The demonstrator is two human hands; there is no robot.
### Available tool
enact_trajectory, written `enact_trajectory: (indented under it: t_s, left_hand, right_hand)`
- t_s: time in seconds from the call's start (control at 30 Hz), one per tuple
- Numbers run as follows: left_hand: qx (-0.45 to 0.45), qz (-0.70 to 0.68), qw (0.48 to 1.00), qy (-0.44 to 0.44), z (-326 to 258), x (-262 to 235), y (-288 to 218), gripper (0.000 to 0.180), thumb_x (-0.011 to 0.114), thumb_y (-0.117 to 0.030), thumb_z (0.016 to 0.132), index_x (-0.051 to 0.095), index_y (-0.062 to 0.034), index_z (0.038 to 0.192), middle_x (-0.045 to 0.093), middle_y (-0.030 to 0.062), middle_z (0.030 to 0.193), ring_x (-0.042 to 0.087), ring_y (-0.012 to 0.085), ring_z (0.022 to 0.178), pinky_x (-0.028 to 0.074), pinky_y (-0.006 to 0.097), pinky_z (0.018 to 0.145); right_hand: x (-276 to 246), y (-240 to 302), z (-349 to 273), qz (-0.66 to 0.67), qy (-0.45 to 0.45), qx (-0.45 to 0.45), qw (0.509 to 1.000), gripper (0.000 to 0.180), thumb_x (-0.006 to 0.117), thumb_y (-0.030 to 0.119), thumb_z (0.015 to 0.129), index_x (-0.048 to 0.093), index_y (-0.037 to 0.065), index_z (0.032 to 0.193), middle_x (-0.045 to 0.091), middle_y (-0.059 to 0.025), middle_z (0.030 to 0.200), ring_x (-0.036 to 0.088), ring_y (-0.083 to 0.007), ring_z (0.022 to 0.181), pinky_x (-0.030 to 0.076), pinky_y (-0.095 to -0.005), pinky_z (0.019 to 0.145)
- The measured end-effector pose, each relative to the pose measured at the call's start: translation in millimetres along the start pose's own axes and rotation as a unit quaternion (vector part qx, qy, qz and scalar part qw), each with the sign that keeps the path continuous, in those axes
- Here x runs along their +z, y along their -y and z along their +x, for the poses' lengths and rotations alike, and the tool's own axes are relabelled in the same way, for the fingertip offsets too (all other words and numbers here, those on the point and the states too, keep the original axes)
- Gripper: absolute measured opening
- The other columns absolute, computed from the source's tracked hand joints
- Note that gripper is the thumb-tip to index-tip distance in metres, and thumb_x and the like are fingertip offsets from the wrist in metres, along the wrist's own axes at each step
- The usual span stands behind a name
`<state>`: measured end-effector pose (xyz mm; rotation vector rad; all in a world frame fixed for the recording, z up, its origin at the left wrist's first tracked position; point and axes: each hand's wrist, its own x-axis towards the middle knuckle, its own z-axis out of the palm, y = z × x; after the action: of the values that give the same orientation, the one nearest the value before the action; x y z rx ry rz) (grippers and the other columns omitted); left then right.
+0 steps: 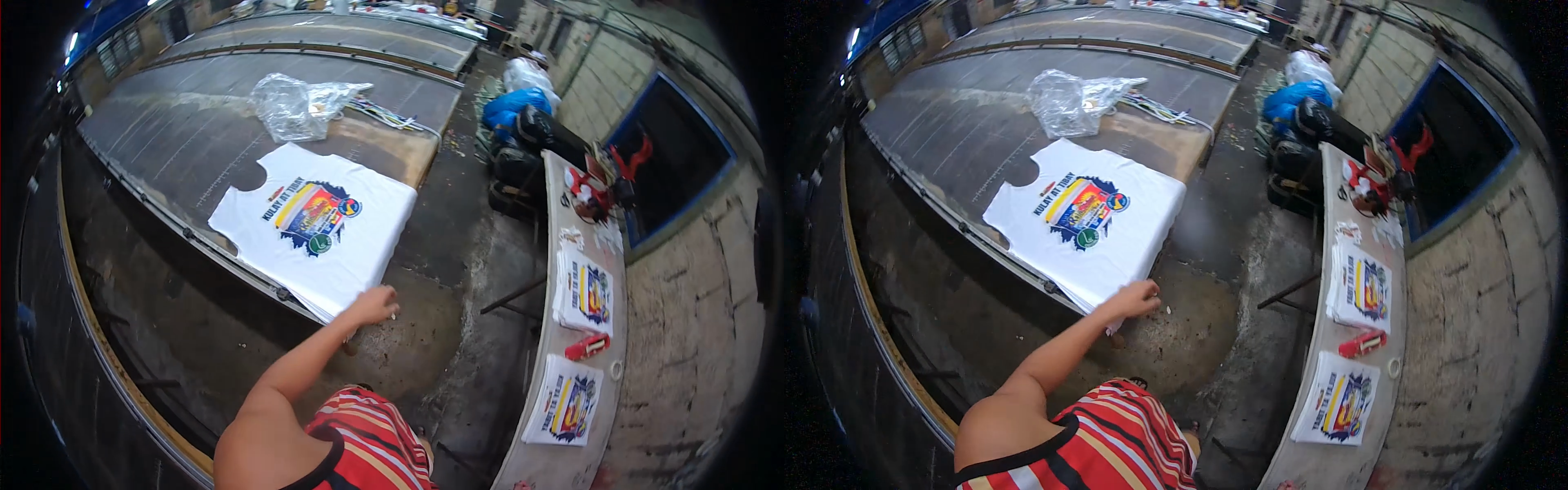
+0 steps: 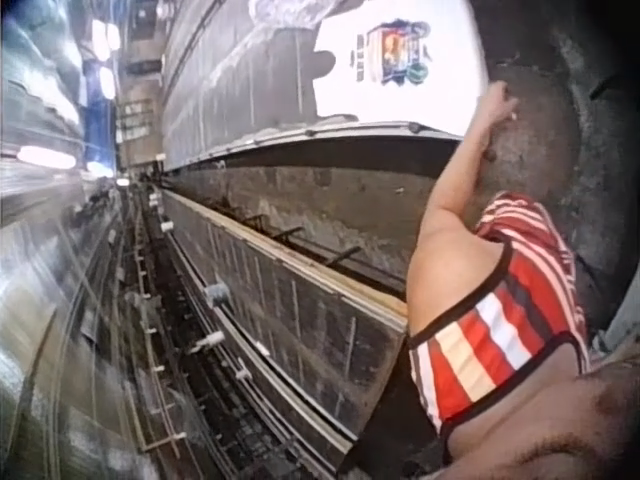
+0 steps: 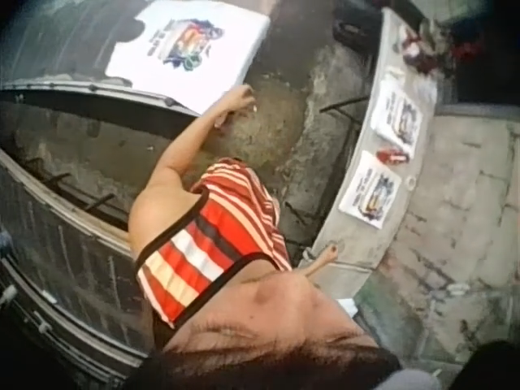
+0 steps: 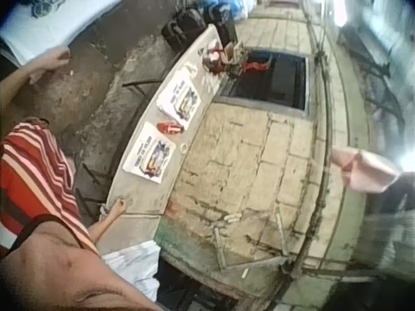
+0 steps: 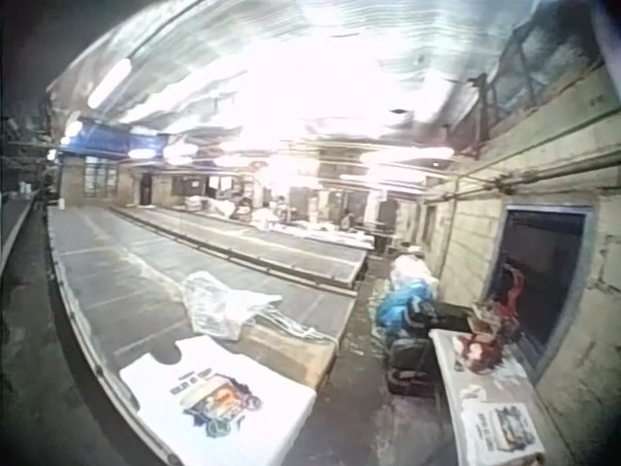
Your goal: Preparing and folding printed garments in a factory setting.
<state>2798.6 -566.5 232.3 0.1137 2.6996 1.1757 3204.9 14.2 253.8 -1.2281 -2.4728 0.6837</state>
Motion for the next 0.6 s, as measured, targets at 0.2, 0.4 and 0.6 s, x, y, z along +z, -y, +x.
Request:
enact_trajectory:
  t_s: [0.2, 0.4, 0.6]
  left_hand:
    - [-0.238, 0.142, 0.945, -0.176, -10.8, -87.2, 96.9, 0.059, 0.070, -0.043, 0.082, 0.053, -0.0101, 0.129, 0.053, 0.0142, 0.132, 0.049, 0.0372, 0.124, 0.040, 0.065, 0.096]
    - [-0.535, 0.204, 0.784, -0.240, -55.1, -118.3, 171.9, 0.093, 0.067, -0.054, 0.080, 0.030, -0.0066, 0.151, 0.023, 0.0165, 0.159, 0.023, 0.0400, 0.145, 0.022, 0.074, 0.106]
    - [-0.643, 0.185, 0.720, -0.184, -55.9, -112.0, 187.0, 0.088, 0.053, -0.063, 0.087, 0.026, -0.0148, 0.155, 0.016, 0.0127, 0.163, 0.017, 0.0387, 0.148, 0.019, 0.076, 0.106]
  right_hand:
    - [46.4, 71.7, 93.8, 0.060, 0.053, -0.153, 0.985, 0.018, 0.063, 0.011, 0.091, 0.070, -0.001, 0.101, 0.066, -0.0116, 0.086, 0.062, -0.0193, 0.072, 0.051, -0.0342, 0.064]
    - [81.0, 228.5, 164.9, 0.542, 0.185, 0.049, 0.818, 0.024, 0.046, 0.036, 0.100, 0.051, 0.013, 0.097, 0.055, -0.0061, 0.088, 0.054, -0.0224, 0.085, 0.044, -0.0426, 0.081]
    - [93.2, 424.5, 203.7, 0.801, 0.395, -0.014, 0.450, 0.031, 0.045, 0.030, 0.097, 0.043, 0.011, 0.073, 0.046, -0.0058, 0.070, 0.046, -0.0200, 0.066, 0.040, -0.0392, 0.063]
